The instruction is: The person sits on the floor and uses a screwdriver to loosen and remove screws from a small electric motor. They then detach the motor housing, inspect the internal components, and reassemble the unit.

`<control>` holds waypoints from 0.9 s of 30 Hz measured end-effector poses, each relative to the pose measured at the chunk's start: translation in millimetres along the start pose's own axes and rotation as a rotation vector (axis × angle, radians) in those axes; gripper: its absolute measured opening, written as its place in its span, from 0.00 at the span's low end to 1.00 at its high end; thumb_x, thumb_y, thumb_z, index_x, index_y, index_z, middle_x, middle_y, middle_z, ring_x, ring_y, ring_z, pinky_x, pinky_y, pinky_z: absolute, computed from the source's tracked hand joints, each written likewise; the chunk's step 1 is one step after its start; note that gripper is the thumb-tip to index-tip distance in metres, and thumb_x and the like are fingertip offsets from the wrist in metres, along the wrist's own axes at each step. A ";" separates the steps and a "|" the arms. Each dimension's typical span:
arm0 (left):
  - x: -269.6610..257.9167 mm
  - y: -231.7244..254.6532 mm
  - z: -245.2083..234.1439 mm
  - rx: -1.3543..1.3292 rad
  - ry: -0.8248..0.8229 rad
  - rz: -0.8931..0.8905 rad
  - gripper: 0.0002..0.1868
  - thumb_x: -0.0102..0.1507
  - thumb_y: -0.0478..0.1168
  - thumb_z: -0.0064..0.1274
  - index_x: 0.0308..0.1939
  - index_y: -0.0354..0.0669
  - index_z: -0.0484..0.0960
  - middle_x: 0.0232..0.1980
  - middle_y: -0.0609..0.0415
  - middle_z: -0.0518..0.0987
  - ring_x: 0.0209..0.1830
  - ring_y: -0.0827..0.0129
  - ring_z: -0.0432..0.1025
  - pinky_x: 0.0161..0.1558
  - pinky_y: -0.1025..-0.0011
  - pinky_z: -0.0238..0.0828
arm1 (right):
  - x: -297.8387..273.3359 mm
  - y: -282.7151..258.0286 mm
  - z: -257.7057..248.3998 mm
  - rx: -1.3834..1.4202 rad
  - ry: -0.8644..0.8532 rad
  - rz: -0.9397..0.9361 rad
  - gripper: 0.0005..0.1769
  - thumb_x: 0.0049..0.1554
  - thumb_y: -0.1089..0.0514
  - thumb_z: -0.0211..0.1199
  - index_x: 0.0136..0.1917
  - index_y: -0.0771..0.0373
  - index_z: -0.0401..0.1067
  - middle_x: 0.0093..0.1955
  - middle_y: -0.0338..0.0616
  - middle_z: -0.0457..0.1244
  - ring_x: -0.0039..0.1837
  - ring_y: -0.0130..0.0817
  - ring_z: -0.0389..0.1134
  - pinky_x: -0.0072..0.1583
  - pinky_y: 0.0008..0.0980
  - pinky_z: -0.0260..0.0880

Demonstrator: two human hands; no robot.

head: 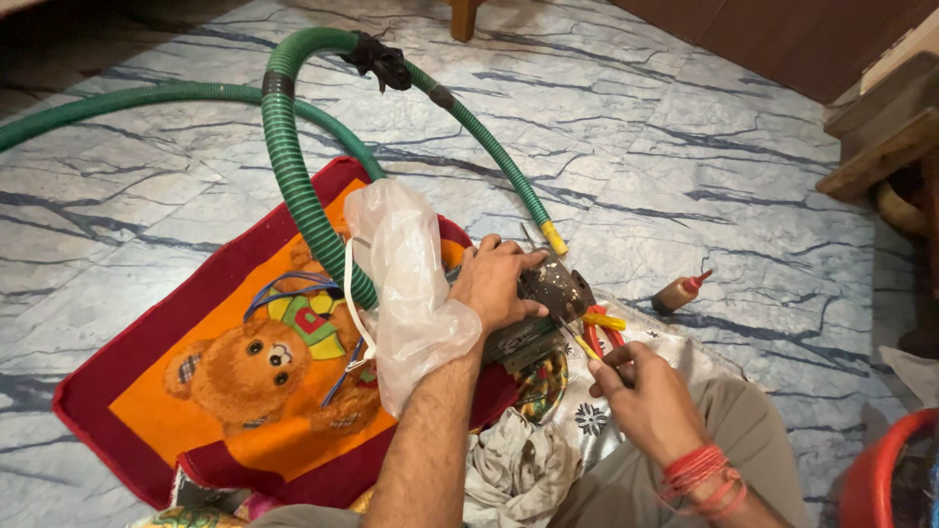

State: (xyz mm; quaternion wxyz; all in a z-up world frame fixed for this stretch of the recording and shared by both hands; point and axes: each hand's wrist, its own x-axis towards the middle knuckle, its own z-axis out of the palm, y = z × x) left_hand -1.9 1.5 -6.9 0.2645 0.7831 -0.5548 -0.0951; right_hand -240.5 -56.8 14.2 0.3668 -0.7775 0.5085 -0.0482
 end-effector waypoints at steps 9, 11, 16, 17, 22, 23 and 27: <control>-0.6 1.5 -1.7 0.018 0.004 0.010 0.43 0.45 0.56 0.74 0.63 0.60 0.79 0.60 0.55 0.76 0.67 0.56 0.62 0.64 0.49 0.58 | 18.3 11.0 -2.0 0.458 -0.169 0.278 0.19 0.60 0.45 0.58 0.50 0.64 0.70 0.37 0.52 0.72 0.25 0.26 0.51 0.27 0.29 0.48; -0.4 3.0 -2.7 0.018 -0.012 0.001 0.43 0.45 0.56 0.74 0.64 0.59 0.78 0.60 0.55 0.76 0.67 0.56 0.62 0.64 0.49 0.58 | 16.8 7.3 -6.8 0.496 -0.150 0.291 0.18 0.59 0.47 0.63 0.51 0.63 0.68 0.37 0.50 0.68 0.26 0.25 0.51 0.27 0.29 0.47; -0.8 0.4 -2.3 0.011 0.002 0.010 0.43 0.45 0.56 0.75 0.63 0.59 0.79 0.60 0.55 0.76 0.68 0.56 0.61 0.64 0.49 0.58 | 5.7 -7.5 -5.9 0.201 -0.027 0.053 0.18 0.53 0.54 0.70 0.48 0.71 0.74 0.37 0.50 0.70 0.26 0.29 0.62 0.28 0.33 0.61; 0.1 -0.1 -1.6 0.012 0.000 0.009 0.43 0.45 0.56 0.75 0.63 0.59 0.79 0.60 0.55 0.76 0.67 0.56 0.62 0.64 0.49 0.58 | 4.3 -9.0 -5.6 0.185 -0.001 0.048 0.18 0.53 0.53 0.70 0.49 0.71 0.75 0.37 0.49 0.70 0.27 0.29 0.64 0.29 0.32 0.63; 1.1 -3.3 1.1 0.006 0.001 0.024 0.42 0.45 0.56 0.74 0.64 0.59 0.79 0.60 0.55 0.77 0.67 0.56 0.62 0.63 0.50 0.59 | 8.3 -4.1 -1.7 0.147 0.069 0.042 0.16 0.57 0.53 0.65 0.49 0.70 0.77 0.36 0.44 0.74 0.29 0.31 0.66 0.33 0.32 0.67; 0.7 -3.1 1.3 0.007 -0.004 0.023 0.42 0.45 0.56 0.74 0.64 0.59 0.79 0.59 0.56 0.77 0.66 0.56 0.63 0.63 0.50 0.58 | 10.4 -0.3 -1.0 0.134 0.073 0.004 0.17 0.58 0.52 0.65 0.50 0.70 0.77 0.36 0.44 0.74 0.30 0.27 0.68 0.34 0.29 0.67; 1.5 -0.2 -1.8 0.018 0.001 0.027 0.42 0.45 0.57 0.74 0.64 0.59 0.79 0.59 0.56 0.77 0.66 0.56 0.63 0.63 0.51 0.58 | 26.0 15.6 -6.1 0.371 -0.058 0.174 0.15 0.61 0.52 0.59 0.54 0.65 0.72 0.35 0.43 0.70 0.28 0.23 0.60 0.30 0.26 0.55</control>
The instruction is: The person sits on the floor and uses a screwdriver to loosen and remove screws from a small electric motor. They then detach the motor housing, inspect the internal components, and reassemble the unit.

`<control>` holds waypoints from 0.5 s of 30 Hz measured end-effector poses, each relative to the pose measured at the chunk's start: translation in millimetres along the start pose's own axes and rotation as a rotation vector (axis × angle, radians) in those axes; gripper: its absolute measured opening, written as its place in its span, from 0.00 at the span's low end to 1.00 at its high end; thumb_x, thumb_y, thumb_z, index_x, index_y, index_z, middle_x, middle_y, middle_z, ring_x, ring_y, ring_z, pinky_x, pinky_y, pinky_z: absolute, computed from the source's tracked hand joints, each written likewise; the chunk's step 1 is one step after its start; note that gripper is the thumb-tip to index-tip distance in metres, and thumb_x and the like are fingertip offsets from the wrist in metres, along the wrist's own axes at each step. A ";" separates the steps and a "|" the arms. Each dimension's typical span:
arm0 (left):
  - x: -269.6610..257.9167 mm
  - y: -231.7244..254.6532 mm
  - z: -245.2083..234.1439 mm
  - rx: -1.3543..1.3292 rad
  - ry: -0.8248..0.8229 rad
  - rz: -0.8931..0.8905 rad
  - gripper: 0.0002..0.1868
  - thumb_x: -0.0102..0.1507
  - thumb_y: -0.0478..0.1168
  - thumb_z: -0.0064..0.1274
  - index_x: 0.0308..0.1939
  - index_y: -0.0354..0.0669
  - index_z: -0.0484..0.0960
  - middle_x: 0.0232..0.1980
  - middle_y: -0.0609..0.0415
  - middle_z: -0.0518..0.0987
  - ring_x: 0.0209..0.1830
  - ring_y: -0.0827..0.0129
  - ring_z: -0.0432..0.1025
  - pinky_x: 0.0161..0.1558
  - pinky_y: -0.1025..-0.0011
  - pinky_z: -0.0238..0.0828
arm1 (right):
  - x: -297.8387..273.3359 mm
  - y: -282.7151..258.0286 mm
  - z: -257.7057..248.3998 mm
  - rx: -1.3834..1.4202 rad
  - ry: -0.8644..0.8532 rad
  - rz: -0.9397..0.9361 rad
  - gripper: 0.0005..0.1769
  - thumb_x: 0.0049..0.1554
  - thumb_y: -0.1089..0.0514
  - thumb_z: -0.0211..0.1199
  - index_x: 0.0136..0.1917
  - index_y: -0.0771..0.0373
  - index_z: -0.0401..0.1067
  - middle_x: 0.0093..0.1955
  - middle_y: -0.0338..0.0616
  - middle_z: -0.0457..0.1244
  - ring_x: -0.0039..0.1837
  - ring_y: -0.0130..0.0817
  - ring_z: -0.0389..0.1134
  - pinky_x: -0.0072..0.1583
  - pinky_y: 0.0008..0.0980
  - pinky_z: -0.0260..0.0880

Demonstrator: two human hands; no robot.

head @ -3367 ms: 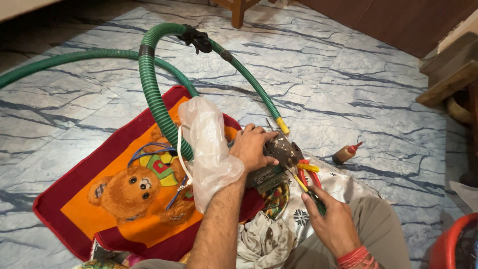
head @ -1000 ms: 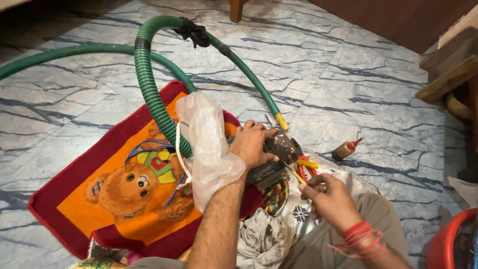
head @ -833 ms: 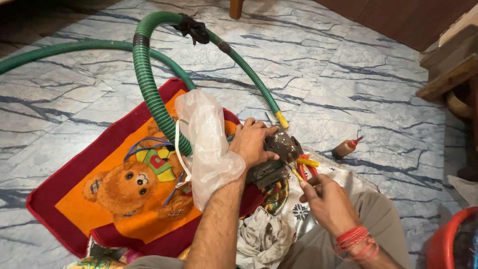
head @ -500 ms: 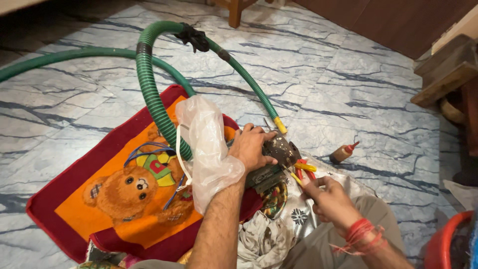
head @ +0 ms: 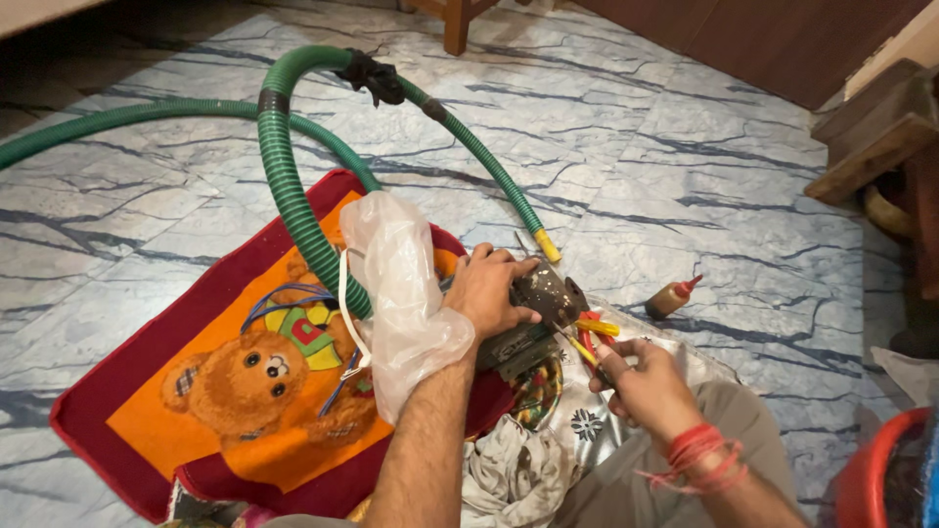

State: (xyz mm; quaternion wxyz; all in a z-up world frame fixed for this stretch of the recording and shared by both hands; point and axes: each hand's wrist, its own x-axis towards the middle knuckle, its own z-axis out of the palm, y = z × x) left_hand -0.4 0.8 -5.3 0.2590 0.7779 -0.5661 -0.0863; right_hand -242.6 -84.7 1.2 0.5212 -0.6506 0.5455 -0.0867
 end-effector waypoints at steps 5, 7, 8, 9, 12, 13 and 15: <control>-1.5 3.3 -1.2 -0.004 0.000 0.006 0.42 0.45 0.56 0.74 0.63 0.59 0.79 0.59 0.57 0.77 0.67 0.56 0.62 0.63 0.51 0.58 | 16.8 5.4 -14.2 0.459 -0.371 0.329 0.10 0.65 0.54 0.49 0.48 0.63 0.64 0.34 0.38 0.61 0.26 0.20 0.48 0.26 0.24 0.44; 0.1 4.0 0.1 -0.005 0.003 0.006 0.43 0.45 0.56 0.74 0.63 0.59 0.79 0.59 0.56 0.77 0.67 0.56 0.62 0.63 0.51 0.58 | 16.2 5.2 -18.7 0.471 -0.391 0.371 0.11 0.66 0.53 0.49 0.45 0.60 0.63 0.33 0.37 0.58 0.25 0.19 0.46 0.26 0.24 0.43; 0.7 3.5 1.0 -0.011 0.005 0.004 0.43 0.44 0.55 0.74 0.63 0.58 0.79 0.59 0.56 0.77 0.67 0.55 0.62 0.63 0.51 0.58 | 14.2 5.1 -24.0 0.425 -0.339 0.317 0.13 0.66 0.50 0.49 0.46 0.61 0.64 0.33 0.37 0.57 0.25 0.20 0.46 0.26 0.25 0.43; 0.0 2.5 1.8 -0.016 0.003 0.000 0.43 0.44 0.55 0.75 0.63 0.58 0.79 0.59 0.56 0.77 0.67 0.55 0.62 0.63 0.51 0.58 | 10.2 5.9 -32.3 0.380 -0.289 0.268 0.16 0.66 0.48 0.49 0.47 0.62 0.65 0.32 0.37 0.56 0.25 0.21 0.47 0.26 0.26 0.44; -2.1 -1.9 5.8 -0.065 0.050 0.014 0.44 0.44 0.54 0.75 0.63 0.55 0.79 0.59 0.53 0.77 0.68 0.55 0.63 0.66 0.53 0.59 | 7.2 9.5 -62.9 0.304 -0.166 0.161 0.25 0.66 0.42 0.48 0.52 0.65 0.72 0.32 0.37 0.55 0.26 0.23 0.48 0.28 0.27 0.47; -0.3 -1.4 8.1 -0.074 0.052 0.018 0.44 0.43 0.54 0.75 0.63 0.55 0.79 0.61 0.52 0.76 0.69 0.55 0.62 0.67 0.53 0.58 | 8.0 12.6 -77.1 0.291 -0.121 0.134 0.28 0.66 0.40 0.47 0.54 0.66 0.75 0.32 0.37 0.55 0.26 0.24 0.48 0.29 0.28 0.48; 3.3 -1.7 10.2 -0.087 0.058 0.026 0.44 0.42 0.53 0.75 0.63 0.55 0.78 0.66 0.50 0.74 0.71 0.53 0.60 0.69 0.53 0.56 | 16.4 22.6 -96.5 0.233 -0.061 0.102 0.29 0.67 0.41 0.47 0.56 0.68 0.75 0.33 0.36 0.56 0.28 0.24 0.50 0.31 0.28 0.50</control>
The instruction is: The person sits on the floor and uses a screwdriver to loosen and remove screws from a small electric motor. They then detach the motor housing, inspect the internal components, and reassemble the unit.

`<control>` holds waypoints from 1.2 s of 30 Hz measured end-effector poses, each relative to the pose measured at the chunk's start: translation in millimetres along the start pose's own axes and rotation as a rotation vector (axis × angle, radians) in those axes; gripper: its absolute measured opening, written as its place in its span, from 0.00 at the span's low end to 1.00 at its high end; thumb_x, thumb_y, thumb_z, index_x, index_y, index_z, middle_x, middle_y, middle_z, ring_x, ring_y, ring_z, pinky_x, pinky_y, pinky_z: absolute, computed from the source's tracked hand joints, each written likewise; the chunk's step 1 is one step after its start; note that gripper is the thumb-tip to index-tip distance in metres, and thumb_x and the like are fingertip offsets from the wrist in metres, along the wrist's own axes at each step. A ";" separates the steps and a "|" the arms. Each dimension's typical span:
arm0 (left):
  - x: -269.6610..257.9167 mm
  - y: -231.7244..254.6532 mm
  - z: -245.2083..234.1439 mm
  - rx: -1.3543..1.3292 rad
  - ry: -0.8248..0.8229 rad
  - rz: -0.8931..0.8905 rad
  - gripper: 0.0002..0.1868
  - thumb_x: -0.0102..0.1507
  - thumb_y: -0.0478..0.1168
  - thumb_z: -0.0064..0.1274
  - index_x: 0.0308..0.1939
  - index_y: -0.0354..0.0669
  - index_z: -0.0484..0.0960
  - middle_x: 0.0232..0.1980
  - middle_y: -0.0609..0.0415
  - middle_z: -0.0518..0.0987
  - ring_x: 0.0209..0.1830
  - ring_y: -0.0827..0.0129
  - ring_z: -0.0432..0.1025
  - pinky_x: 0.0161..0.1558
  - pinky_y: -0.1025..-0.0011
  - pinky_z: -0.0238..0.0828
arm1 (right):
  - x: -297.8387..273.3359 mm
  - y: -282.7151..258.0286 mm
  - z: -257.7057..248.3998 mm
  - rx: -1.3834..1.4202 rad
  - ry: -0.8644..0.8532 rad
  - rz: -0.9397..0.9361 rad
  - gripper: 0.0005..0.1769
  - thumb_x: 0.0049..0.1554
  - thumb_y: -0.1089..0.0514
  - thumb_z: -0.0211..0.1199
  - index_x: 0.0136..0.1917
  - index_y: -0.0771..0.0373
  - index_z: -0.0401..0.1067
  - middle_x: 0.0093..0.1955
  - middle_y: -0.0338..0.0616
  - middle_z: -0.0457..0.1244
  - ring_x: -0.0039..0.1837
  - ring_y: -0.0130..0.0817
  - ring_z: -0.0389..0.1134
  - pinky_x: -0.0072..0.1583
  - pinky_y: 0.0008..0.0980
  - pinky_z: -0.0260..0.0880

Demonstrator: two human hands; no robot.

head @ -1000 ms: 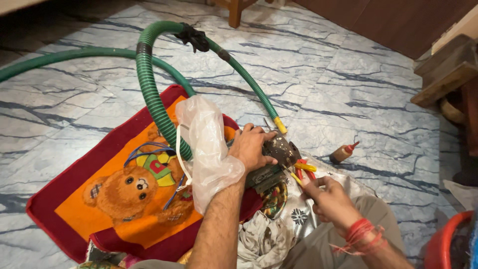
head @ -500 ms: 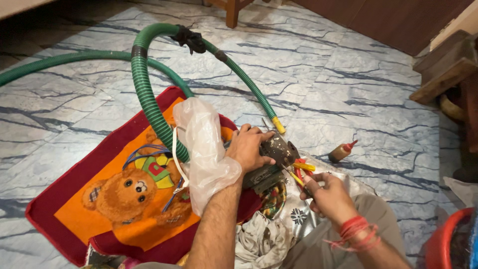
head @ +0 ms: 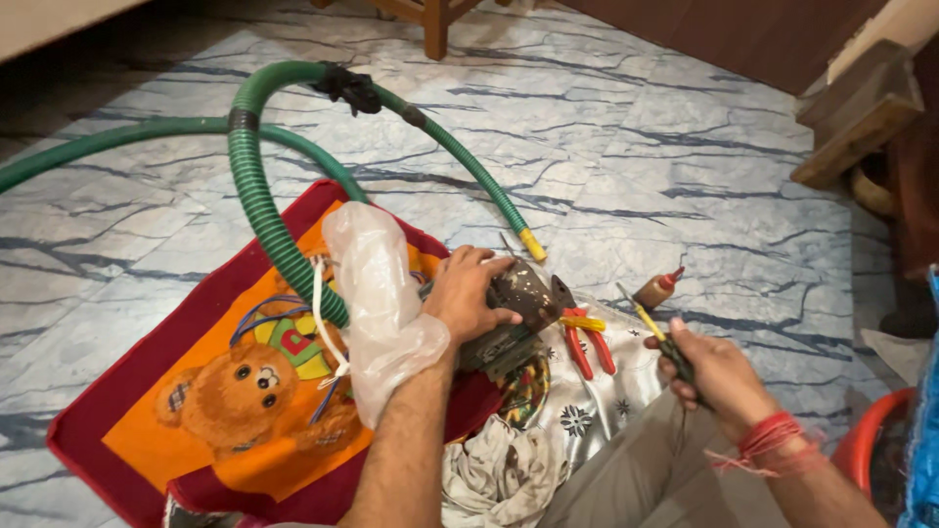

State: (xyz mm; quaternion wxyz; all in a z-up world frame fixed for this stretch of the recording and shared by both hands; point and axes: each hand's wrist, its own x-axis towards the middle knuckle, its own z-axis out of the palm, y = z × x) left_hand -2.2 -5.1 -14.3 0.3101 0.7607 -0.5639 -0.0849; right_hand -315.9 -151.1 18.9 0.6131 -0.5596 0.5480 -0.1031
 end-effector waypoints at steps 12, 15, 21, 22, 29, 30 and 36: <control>4.2 10.6 9.5 0.002 0.032 -0.161 0.59 0.39 0.54 0.78 0.73 0.59 0.66 0.77 0.42 0.58 0.77 0.45 0.51 0.73 0.50 0.48 | 121.7 91.2 -24.5 -0.234 0.046 -0.310 0.21 0.56 0.56 0.66 0.61 0.63 0.71 0.49 0.46 0.72 0.47 0.33 0.72 0.45 0.36 0.74; 8.0 10.1 10.1 0.016 -0.023 -0.185 0.58 0.40 0.54 0.79 0.72 0.57 0.67 0.77 0.43 0.58 0.77 0.46 0.52 0.72 0.50 0.49 | 148.3 92.8 -15.9 -0.414 0.057 -0.439 0.21 0.54 0.57 0.69 0.59 0.62 0.73 0.50 0.46 0.72 0.52 0.35 0.74 0.52 0.36 0.74; 15.6 10.4 15.3 0.027 0.023 -0.122 0.58 0.38 0.53 0.79 0.70 0.52 0.68 0.76 0.42 0.62 0.75 0.45 0.56 0.71 0.53 0.53 | 184.6 89.1 12.0 -0.555 0.091 -0.554 0.19 0.53 0.57 0.69 0.58 0.61 0.74 0.51 0.52 0.72 0.54 0.46 0.74 0.56 0.40 0.73; 14.7 10.5 16.8 0.021 0.023 -0.117 0.58 0.38 0.53 0.79 0.71 0.52 0.68 0.76 0.41 0.62 0.75 0.45 0.56 0.72 0.53 0.54 | 186.6 92.2 13.3 -0.565 0.082 -0.549 0.19 0.53 0.57 0.69 0.58 0.61 0.74 0.51 0.53 0.72 0.54 0.48 0.74 0.56 0.41 0.73; 15.4 4.2 22.3 0.008 0.021 -0.137 0.58 0.38 0.54 0.79 0.70 0.52 0.70 0.76 0.39 0.62 0.76 0.44 0.56 0.72 0.54 0.55 | 207.1 105.4 16.3 -0.643 0.163 -0.546 0.21 0.53 0.55 0.70 0.58 0.63 0.73 0.53 0.59 0.69 0.57 0.56 0.70 0.59 0.49 0.69; 15.5 2.0 23.6 0.014 0.027 -0.151 0.58 0.37 0.54 0.79 0.71 0.52 0.70 0.76 0.39 0.62 0.76 0.44 0.56 0.72 0.54 0.55 | 209.9 105.2 19.0 -0.692 0.165 -0.511 0.21 0.53 0.54 0.69 0.58 0.64 0.73 0.53 0.60 0.69 0.58 0.58 0.69 0.59 0.51 0.68; 10.1 -16.0 37.6 0.099 0.108 -0.121 0.64 0.34 0.60 0.80 0.72 0.53 0.67 0.75 0.38 0.63 0.75 0.43 0.58 0.72 0.51 0.54 | 181.1 97.3 37.2 -0.879 0.366 -0.853 0.30 0.53 0.54 0.69 0.61 0.75 0.63 0.60 0.73 0.61 0.64 0.70 0.60 0.66 0.60 0.60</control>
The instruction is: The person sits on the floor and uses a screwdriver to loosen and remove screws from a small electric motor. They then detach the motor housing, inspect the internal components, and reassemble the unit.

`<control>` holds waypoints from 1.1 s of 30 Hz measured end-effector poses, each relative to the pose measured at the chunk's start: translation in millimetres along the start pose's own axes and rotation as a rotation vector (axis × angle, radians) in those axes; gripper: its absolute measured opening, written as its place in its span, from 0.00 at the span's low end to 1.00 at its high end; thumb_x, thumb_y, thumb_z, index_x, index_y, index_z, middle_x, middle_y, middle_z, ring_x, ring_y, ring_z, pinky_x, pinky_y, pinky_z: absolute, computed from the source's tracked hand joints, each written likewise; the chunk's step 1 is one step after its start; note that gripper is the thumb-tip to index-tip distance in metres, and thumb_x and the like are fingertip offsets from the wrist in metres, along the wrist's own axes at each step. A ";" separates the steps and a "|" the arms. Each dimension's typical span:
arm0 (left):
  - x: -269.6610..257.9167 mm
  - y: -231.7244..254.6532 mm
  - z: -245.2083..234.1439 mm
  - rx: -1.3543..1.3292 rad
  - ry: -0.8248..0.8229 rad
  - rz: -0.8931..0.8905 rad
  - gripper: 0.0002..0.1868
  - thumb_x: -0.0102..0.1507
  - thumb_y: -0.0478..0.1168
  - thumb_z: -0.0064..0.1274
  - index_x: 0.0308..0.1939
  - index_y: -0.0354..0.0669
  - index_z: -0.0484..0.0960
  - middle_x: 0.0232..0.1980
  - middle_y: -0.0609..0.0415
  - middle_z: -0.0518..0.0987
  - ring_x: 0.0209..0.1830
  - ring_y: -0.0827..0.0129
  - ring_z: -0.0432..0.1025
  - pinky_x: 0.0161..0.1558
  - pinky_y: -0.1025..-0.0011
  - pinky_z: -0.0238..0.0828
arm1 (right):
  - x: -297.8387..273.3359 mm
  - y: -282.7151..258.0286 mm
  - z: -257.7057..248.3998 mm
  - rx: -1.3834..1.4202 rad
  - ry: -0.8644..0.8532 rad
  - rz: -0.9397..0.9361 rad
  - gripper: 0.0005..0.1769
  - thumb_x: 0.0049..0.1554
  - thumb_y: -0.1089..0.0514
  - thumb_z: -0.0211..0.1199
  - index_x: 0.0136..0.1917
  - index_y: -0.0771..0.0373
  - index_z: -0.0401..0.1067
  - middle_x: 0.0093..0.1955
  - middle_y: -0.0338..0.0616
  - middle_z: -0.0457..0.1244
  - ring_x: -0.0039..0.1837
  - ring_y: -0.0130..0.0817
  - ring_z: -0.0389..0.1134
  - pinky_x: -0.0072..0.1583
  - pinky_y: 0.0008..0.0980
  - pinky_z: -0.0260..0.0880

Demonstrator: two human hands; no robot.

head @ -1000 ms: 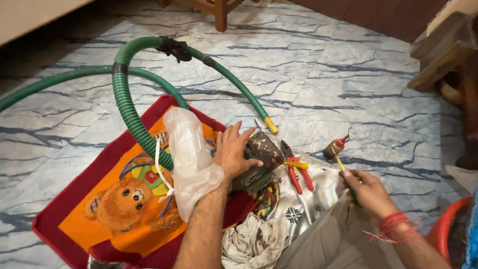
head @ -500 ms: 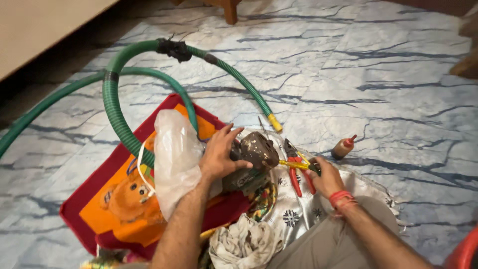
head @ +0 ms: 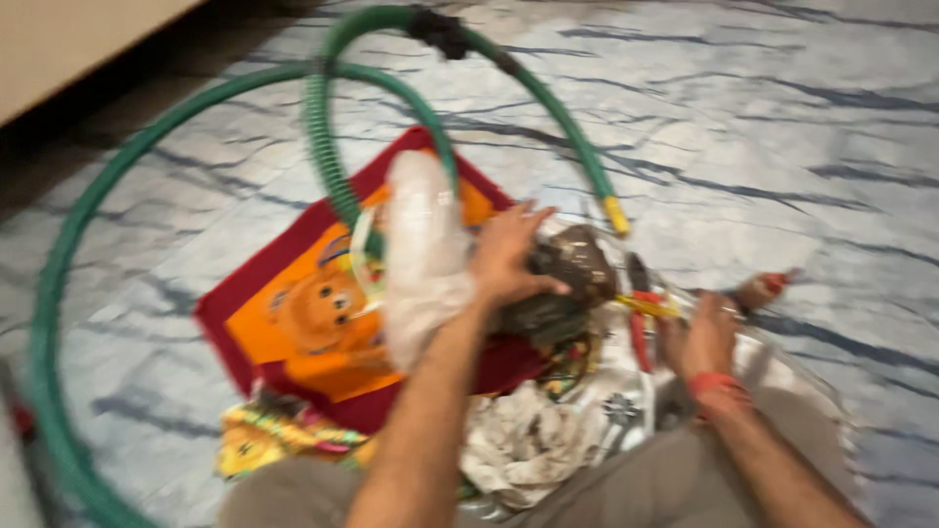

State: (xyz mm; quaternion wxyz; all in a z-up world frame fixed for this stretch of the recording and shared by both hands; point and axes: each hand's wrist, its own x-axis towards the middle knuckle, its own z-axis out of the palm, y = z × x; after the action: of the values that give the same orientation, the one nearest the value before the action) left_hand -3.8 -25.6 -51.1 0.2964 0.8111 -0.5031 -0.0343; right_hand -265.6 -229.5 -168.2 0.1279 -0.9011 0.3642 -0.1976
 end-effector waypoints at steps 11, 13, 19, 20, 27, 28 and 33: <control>-100.2 80.6 -23.7 -0.115 0.208 -0.081 0.47 0.54 0.44 0.69 0.75 0.38 0.66 0.81 0.35 0.58 0.82 0.41 0.56 0.76 0.55 0.59 | -75.3 -183.9 -80.3 0.528 0.160 -0.238 0.22 0.67 0.59 0.63 0.68 0.74 0.62 0.71 0.64 0.55 0.69 0.53 0.65 0.69 0.41 0.68; -152.8 80.6 -55.4 -0.438 0.153 0.128 0.29 0.58 0.42 0.64 0.64 0.44 0.81 0.78 0.40 0.72 0.69 0.51 0.74 0.64 0.63 0.72 | -79.9 -202.0 -90.2 0.342 0.206 -0.356 0.15 0.68 0.64 0.66 0.63 0.73 0.66 0.68 0.60 0.60 0.68 0.52 0.66 0.68 0.38 0.69; -242.0 -23.0 -165.6 -0.481 -0.050 -0.437 0.18 0.62 0.54 0.62 0.44 0.43 0.90 0.40 0.51 0.88 0.38 0.69 0.82 0.43 0.70 0.77 | -104.9 -227.4 -79.5 0.473 -0.010 -0.581 0.08 0.60 0.66 0.63 0.53 0.63 0.74 0.58 0.47 0.68 0.61 0.40 0.70 0.62 0.36 0.71; -245.7 -44.0 -177.7 -0.357 -0.134 -0.568 0.28 0.57 0.58 0.62 0.55 0.45 0.86 0.50 0.49 0.88 0.48 0.65 0.83 0.51 0.68 0.78 | -108.2 -237.2 -68.5 0.454 -0.178 -0.661 0.11 0.59 0.65 0.62 0.57 0.61 0.74 0.61 0.45 0.68 0.61 0.38 0.71 0.62 0.35 0.72; -237.4 -94.3 -133.0 0.213 -0.582 -0.753 0.73 0.43 0.64 0.79 0.79 0.43 0.47 0.80 0.39 0.46 0.80 0.41 0.41 0.74 0.40 0.36 | -139.5 -274.1 -4.4 0.094 -0.757 -1.137 0.41 0.55 0.46 0.62 0.77 0.62 0.59 0.80 0.61 0.48 0.79 0.58 0.45 0.74 0.57 0.44; -238.8 -97.5 -119.1 0.248 -0.650 -0.741 0.73 0.44 0.65 0.79 0.79 0.44 0.46 0.81 0.41 0.45 0.82 0.41 0.39 0.75 0.38 0.33 | -143.0 -267.9 -2.9 0.065 -0.785 -1.135 0.37 0.58 0.45 0.59 0.76 0.62 0.59 0.80 0.59 0.48 0.79 0.56 0.44 0.74 0.55 0.42; -244.7 -126.2 -64.9 0.396 -0.668 -0.643 0.41 0.49 0.57 0.71 0.62 0.46 0.77 0.65 0.46 0.77 0.65 0.53 0.73 0.64 0.46 0.67 | -145.1 -228.3 -13.5 0.069 -0.961 -1.118 0.29 0.65 0.44 0.52 0.75 0.58 0.62 0.81 0.50 0.49 0.81 0.49 0.45 0.77 0.53 0.40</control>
State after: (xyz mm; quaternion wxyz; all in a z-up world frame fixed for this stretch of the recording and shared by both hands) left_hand -0.7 248.2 -122.2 -0.0657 0.9105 -0.2918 -0.2855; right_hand -228.6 32.2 -108.9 0.1816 -0.9349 -0.2520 0.1719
